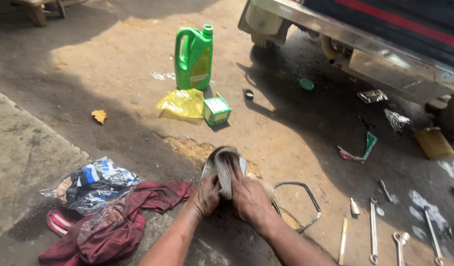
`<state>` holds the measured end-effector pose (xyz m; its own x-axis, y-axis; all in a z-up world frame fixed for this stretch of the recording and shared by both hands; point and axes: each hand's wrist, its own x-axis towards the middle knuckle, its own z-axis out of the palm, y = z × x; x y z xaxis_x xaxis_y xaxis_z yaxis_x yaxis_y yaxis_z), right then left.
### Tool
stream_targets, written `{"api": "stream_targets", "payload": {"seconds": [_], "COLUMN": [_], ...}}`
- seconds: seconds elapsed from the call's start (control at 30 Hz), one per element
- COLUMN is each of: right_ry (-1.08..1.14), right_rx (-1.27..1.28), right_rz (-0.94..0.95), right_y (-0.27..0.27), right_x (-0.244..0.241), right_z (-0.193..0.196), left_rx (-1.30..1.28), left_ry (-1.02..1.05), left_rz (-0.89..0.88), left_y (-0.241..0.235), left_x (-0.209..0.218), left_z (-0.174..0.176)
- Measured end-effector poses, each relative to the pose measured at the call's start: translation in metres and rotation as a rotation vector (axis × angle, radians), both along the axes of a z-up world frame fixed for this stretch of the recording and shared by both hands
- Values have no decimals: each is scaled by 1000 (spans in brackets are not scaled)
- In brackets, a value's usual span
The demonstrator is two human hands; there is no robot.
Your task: The person scrubs a metal part with a file and wipes it with a cloth. They repeat the scrubbing and wiping process multiple times, then open a plastic bag containing a new part and place the cleaned part on top of it.
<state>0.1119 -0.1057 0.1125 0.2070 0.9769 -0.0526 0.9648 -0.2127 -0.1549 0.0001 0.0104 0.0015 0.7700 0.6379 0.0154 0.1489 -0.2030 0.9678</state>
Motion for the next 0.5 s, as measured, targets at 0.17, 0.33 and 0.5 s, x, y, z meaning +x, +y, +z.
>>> {"api": "stream_targets", "payload": {"seconds": [0.17, 0.33, 0.5], "right_ry": [154, 555, 976], "right_rx": [-246, -297, 187], "right_rz": [37, -126, -855], "right_y": [-44, -68, -66], "right_x": [2, 33, 95], "right_z": [-3, -31, -10], "left_rx": [25, -73, -19], "left_ry": [-50, 59, 110], "left_rz": [14, 54, 73], "left_y": [-8, -4, -1], "left_x": [-7, -1, 0], "left_z": [24, 9, -7]}}
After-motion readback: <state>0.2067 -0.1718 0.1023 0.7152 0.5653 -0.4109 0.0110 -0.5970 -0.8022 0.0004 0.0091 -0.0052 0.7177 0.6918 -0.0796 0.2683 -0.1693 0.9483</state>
